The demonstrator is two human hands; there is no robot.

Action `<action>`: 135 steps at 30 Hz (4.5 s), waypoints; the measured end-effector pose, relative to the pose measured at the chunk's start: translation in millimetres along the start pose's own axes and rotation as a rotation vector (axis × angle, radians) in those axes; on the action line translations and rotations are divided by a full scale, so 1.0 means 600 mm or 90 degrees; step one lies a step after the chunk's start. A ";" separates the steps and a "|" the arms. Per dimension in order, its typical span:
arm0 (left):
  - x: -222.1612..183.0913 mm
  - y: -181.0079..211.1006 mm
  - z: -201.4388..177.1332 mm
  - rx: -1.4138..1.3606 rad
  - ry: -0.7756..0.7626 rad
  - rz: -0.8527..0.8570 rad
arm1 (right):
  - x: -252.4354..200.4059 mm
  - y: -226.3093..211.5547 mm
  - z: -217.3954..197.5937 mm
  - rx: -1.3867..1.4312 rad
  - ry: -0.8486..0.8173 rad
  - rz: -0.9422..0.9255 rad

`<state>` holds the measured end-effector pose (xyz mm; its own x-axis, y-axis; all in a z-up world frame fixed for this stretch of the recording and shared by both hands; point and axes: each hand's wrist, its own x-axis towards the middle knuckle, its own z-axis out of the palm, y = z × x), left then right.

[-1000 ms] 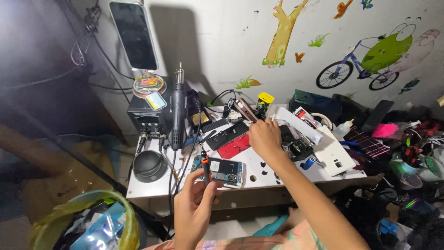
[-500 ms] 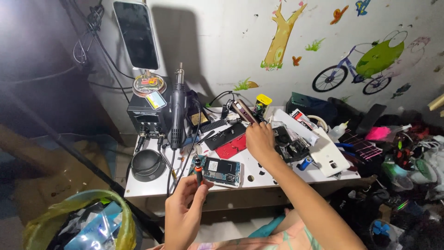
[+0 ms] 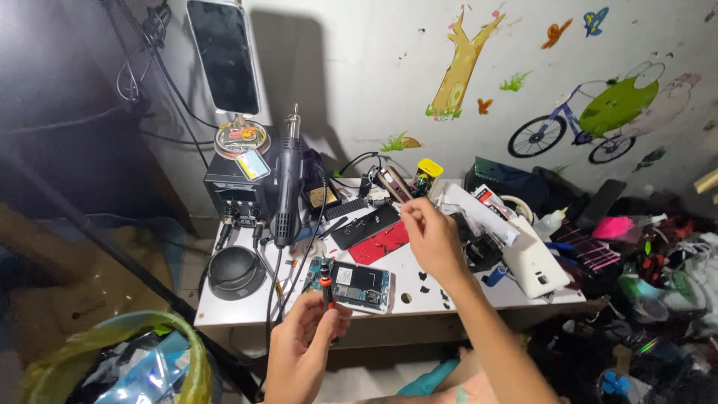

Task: Repairing and inspecting internal components of a smartphone on a workbench

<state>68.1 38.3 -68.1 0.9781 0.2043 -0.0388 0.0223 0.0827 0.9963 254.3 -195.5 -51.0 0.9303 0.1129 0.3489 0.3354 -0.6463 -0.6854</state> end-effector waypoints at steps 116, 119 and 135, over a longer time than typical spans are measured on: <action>0.018 -0.088 -0.052 -0.157 0.211 0.257 | -0.226 -0.248 0.072 0.292 -0.065 -0.357; 0.004 -0.063 -0.058 -0.160 0.168 0.269 | -0.227 -0.240 0.081 0.298 -0.050 -0.342; 0.012 -0.106 -0.047 -0.088 0.084 0.271 | -0.217 -0.206 0.064 0.238 0.000 -0.337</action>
<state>67.9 62.1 -134.0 0.8592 0.3698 0.3536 -0.4127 0.0925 0.9062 97.4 -101.4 -36.2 0.6252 0.3440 0.7006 0.7775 -0.1968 -0.5972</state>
